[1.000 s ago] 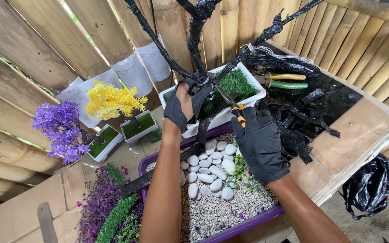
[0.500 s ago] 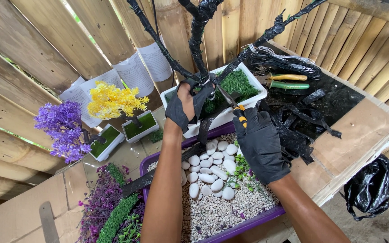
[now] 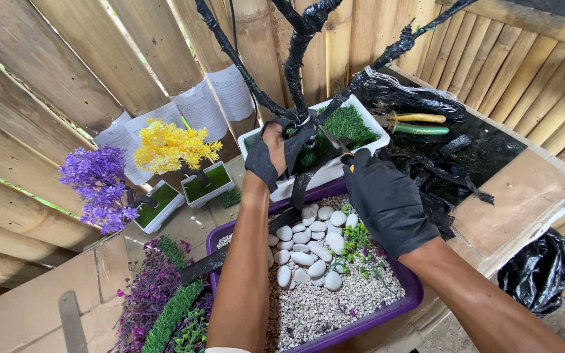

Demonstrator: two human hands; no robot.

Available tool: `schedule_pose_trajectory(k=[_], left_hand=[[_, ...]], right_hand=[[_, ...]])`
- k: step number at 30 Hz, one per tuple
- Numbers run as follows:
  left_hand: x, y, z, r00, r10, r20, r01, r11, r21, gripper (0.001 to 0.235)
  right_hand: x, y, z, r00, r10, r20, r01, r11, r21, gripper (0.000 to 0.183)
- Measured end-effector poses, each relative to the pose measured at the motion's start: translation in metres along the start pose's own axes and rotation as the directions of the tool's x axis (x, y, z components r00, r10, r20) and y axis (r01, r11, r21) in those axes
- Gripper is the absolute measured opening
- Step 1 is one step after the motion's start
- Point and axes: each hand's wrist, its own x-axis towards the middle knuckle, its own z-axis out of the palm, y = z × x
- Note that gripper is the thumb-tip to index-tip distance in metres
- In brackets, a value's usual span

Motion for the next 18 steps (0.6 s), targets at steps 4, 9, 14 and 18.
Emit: schedule_pose_trajectory(k=[4, 9, 14, 18], left_hand=[[0.0, -0.006, 0.002, 1.0, 0.008, 0.012, -0.008, 1.0, -0.002, 0.045], [0.001, -0.005, 0.002, 0.998, 0.05, 0.036, -0.05, 0.999, 0.0, 0.045], [-0.003, 0.02, -0.005, 0.998, 0.047, 0.04, -0.046, 0.999, -0.026, 0.05], [0.004, -0.004, 0.005, 0.992, 0.126, 0.034, -0.126, 0.992, 0.004, 0.044]], right_hand=[[0.018, -0.001, 0.01, 0.999, 0.032, 0.031, -0.032, 0.999, -0.019, 0.058], [0.0, -0.031, -0.058, 0.999, 0.03, -0.016, -0.03, 0.999, 0.023, 0.034], [0.005, -0.039, -0.046, 0.86, -0.25, -0.445, -0.08, 0.795, -0.601, 0.015], [0.011, -0.052, -0.03, 0.842, -0.184, -0.507, -0.151, 0.822, -0.549, 0.008]])
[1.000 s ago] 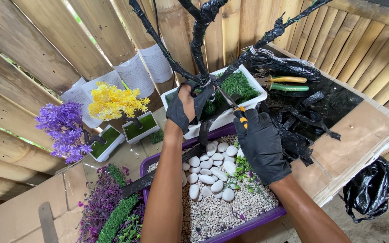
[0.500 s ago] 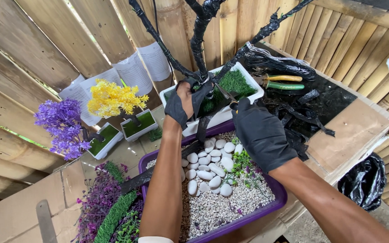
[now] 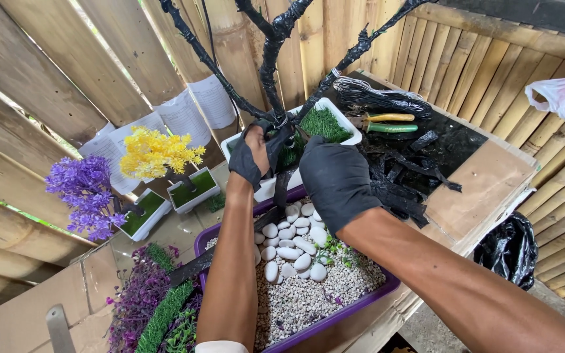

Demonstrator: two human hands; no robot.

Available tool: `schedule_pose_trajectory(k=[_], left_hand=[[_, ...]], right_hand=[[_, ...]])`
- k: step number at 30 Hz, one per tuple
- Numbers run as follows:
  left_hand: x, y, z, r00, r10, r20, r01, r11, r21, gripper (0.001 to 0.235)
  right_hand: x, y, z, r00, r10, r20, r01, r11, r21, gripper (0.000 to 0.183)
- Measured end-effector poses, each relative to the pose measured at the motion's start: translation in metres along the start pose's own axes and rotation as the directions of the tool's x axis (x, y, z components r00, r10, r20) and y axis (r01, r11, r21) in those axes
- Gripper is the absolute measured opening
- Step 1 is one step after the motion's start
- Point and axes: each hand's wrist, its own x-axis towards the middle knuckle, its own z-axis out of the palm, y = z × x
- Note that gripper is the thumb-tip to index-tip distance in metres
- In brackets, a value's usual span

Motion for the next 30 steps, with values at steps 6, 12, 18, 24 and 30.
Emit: schedule_pose_trajectory(k=[6, 12, 18, 24, 30], left_hand=[[0.016, 0.001, 0.008, 0.997, -0.073, -0.022, 0.073, 0.997, -0.008, 0.047], [0.016, 0.006, 0.033, 0.985, -0.169, 0.021, 0.169, 0.986, 0.003, 0.052], [0.005, 0.008, 0.035, 0.956, -0.292, -0.012, 0.291, 0.957, -0.009, 0.058], [0.01, 0.01, 0.014, 0.909, -0.407, -0.09, 0.405, 0.914, -0.036, 0.066], [-0.006, 0.055, 0.005, 0.936, -0.353, 0.01, 0.351, 0.929, -0.115, 0.065]], right_hand=[[0.004, 0.006, -0.017, 0.988, 0.15, 0.034, -0.138, 0.763, 0.631, 0.04], [0.012, -0.02, 0.011, 0.976, 0.205, 0.066, -0.201, 0.75, 0.63, 0.021], [0.002, 0.003, 0.027, 0.992, 0.077, -0.099, -0.016, 0.861, 0.508, 0.019], [-0.037, 0.065, -0.001, 0.94, 0.078, 0.333, -0.275, 0.749, 0.602, 0.044], [-0.064, 0.11, -0.02, 0.541, 0.076, 0.838, -0.804, 0.338, 0.488, 0.046]])
